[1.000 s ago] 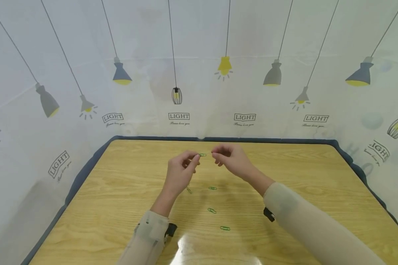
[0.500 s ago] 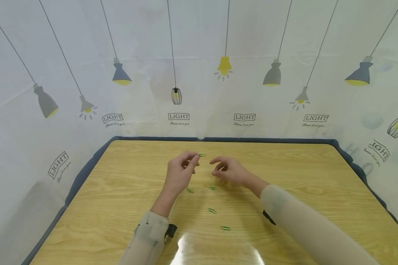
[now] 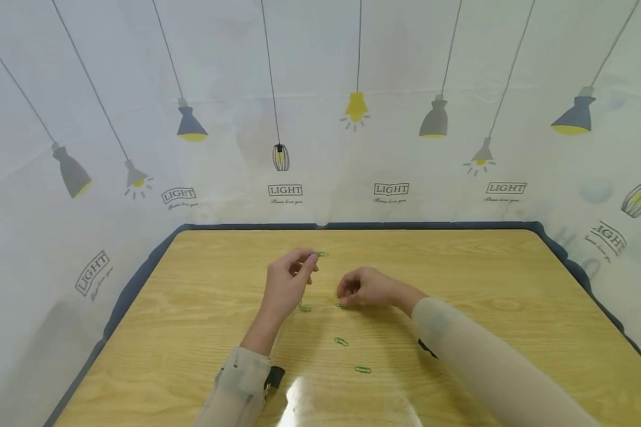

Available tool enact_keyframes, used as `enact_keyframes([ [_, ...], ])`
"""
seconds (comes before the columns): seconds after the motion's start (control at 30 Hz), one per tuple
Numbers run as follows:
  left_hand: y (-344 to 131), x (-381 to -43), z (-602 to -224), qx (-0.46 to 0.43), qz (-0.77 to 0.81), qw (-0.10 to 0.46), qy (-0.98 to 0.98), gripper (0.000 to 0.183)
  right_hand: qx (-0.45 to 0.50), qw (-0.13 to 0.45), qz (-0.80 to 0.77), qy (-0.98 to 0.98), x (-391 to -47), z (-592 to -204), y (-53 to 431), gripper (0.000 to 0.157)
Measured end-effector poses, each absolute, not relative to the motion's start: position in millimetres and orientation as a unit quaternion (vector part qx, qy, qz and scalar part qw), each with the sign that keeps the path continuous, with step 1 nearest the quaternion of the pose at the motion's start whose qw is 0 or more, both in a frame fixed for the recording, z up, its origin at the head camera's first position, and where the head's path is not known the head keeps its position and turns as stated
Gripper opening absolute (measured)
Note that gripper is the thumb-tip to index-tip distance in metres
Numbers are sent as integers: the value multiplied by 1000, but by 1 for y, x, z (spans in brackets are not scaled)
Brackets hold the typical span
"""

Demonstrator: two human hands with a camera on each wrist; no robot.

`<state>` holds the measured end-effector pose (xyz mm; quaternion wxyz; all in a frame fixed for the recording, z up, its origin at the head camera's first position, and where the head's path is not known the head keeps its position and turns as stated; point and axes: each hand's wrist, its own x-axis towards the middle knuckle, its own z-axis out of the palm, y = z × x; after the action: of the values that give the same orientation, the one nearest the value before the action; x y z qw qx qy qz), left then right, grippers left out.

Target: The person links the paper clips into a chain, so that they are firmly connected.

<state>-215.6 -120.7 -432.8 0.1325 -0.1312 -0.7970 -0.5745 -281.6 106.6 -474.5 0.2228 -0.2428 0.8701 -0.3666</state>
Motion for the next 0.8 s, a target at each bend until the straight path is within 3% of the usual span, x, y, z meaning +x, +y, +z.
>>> enact_keyframes([
  [0.23,-123,-217,-435,-134,-569,127,-801,23,-220,239,-350,879,-280,-473,103,13],
  [0.8,-126,-218,-431,-124,-578,130,-796,24,-243,234,-325,884,-275,-467,94,7],
])
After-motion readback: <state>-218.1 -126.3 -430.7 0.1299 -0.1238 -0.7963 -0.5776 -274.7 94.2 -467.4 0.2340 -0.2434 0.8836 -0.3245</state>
